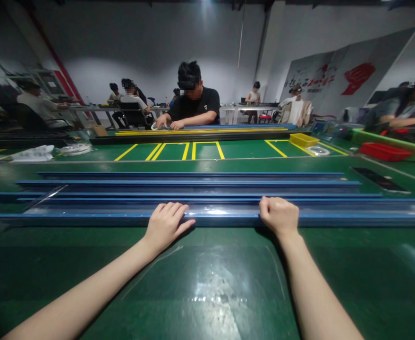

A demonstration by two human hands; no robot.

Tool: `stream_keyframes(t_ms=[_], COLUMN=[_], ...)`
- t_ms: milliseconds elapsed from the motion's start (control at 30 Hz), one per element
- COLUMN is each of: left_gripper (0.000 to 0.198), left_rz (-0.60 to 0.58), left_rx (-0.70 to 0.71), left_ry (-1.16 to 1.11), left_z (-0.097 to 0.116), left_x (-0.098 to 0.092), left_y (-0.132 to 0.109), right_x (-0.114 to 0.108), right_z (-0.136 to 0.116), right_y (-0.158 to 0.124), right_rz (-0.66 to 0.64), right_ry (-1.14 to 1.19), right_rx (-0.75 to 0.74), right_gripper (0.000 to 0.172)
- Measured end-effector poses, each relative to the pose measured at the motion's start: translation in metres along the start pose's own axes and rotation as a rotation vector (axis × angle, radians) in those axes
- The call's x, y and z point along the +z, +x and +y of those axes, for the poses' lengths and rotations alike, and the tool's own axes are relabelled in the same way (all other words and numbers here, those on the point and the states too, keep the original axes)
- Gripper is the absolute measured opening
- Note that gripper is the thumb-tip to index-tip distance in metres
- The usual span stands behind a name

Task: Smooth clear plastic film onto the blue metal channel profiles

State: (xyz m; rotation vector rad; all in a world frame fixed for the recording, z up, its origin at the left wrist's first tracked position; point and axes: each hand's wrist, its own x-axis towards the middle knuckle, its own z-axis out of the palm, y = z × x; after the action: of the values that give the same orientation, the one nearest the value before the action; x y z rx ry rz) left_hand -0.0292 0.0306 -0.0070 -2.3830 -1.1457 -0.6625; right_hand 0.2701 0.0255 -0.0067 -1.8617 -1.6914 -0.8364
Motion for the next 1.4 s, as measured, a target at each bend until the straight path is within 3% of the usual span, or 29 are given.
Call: stream_keyframes(t_ms=[167,433,600,967,1133,1400], left_gripper=[0.034,0.035,0.035,0.031,0.027,0.032], left_rz=[-0.011,-0.034,-0.047,-0.032,0.067,0.049], left_rx=[0.002,0.004,-0.002,0.027,0.115,0.005], left_ry=[0.023,0.032,0.013,-0.058,-0.13,-0.057], left_z=[0.0,0.0,0.0,-0.002,-0.001,-0.002], left_x=[-0.001,0.001,0.001,0.002,0.001,0.004], left_y=[0.001,0.0,0.0,0.0,0.0,0.001], right_x=[-0.005,-0.019,-0.017,-0.008,0.0,0.002], right_z=[-0.007,-0.064,-0.079,-0.078,-0.06,-0.033], right_y=[0.004,0.0,-0.003,0.008,0.01,0.009], right_rz=[-0.015,0.021,0.048,-0.025,-0.023,-0.045], right_ry=[0.045,0.184,0.218,0.2,0.121,0.024], right_rx=[-0.009,-0.287,-0.291,-0.207,-0.089,0.04], right_gripper=[0.05,0.042,0.04,0.05,0.051,0.047])
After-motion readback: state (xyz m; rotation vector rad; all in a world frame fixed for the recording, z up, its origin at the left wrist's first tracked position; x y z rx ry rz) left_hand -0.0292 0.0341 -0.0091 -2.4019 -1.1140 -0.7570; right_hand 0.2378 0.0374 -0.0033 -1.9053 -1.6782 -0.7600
